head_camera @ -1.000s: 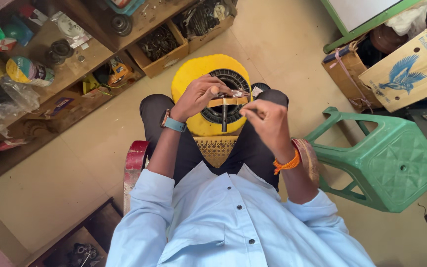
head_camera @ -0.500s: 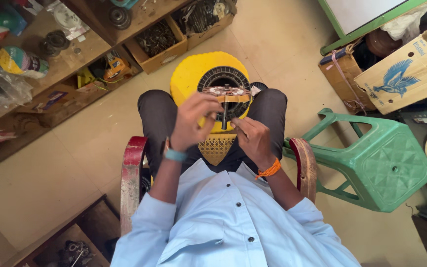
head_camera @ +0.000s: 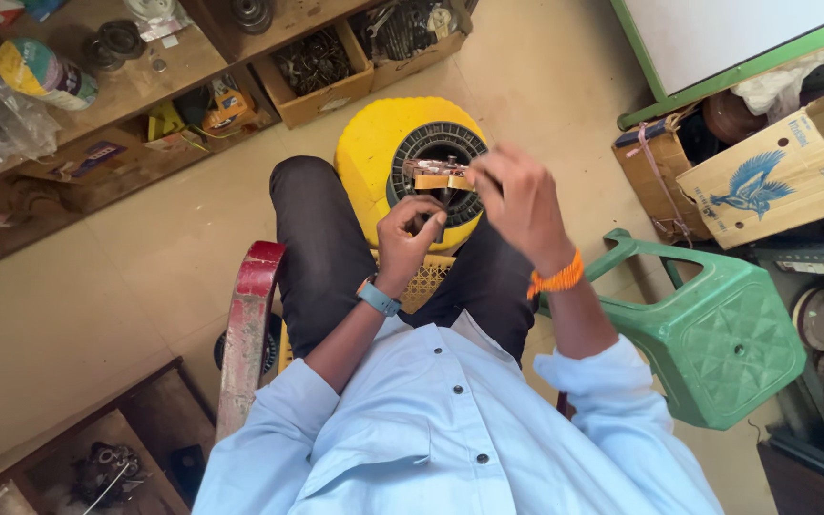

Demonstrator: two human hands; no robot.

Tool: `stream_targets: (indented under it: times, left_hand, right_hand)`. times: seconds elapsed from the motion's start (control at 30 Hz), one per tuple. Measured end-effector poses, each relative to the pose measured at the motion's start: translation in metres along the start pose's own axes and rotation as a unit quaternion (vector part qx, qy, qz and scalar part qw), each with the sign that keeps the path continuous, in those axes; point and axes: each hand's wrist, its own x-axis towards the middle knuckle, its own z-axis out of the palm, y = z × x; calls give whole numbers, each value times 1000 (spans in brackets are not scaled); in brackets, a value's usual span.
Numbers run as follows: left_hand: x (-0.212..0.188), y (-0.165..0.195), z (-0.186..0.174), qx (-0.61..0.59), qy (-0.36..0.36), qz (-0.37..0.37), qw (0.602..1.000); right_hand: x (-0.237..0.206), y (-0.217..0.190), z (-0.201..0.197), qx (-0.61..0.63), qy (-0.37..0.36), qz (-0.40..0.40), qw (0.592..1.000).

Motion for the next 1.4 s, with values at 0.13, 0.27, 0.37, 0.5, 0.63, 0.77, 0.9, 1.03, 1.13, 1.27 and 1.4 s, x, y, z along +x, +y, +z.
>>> stream_targets:
  times: [0.13, 0.27, 0.37, 0.5, 0.63, 0.77, 0.9, 1.03, 1.13, 1.27, 1.4]
  left_hand:
    - [4, -3, 13, -37, 65, -69, 995]
    - [8, -1, 17, 23, 96, -113, 989]
    - [14, 7, 17, 95, 88, -120, 984]
    - [14, 32, 15, 66, 68, -123, 988]
    - [14, 64, -8, 180, 18, 147, 972]
    - [67, 66, -37, 219, -166, 266, 924]
    - [123, 45, -31, 185, -341, 157, 908]
    - [127, 30, -30, 165, -362, 96, 912]
    - [124, 25, -30, 128, -355, 75, 923]
    - [123, 26, -29, 110, -345, 86, 928]
    - [125, 28, -26, 80, -359, 52, 929]
  right_hand:
    - [31, 18, 8, -1, -9, -33, 999]
    - [54, 48, 21, 3, -53, -2, 999]
    - [63, 73, 37, -3, -49, -16, 999]
    - [61, 97, 46, -46, -29, 44, 998]
    - [49, 108, 38, -26, -22, 102, 994]
    - [30, 112, 31, -25, 7, 165, 986]
    - [19, 96, 3, -7, 68, 145, 987]
    - [-15, 64, -24, 86, 51, 281, 954]
    - [-40, 33, -17, 108, 43, 172, 978]
    - [-54, 4, 7, 66, 73, 125, 987]
    - [-62, -1, 23, 28, 107, 78, 991]
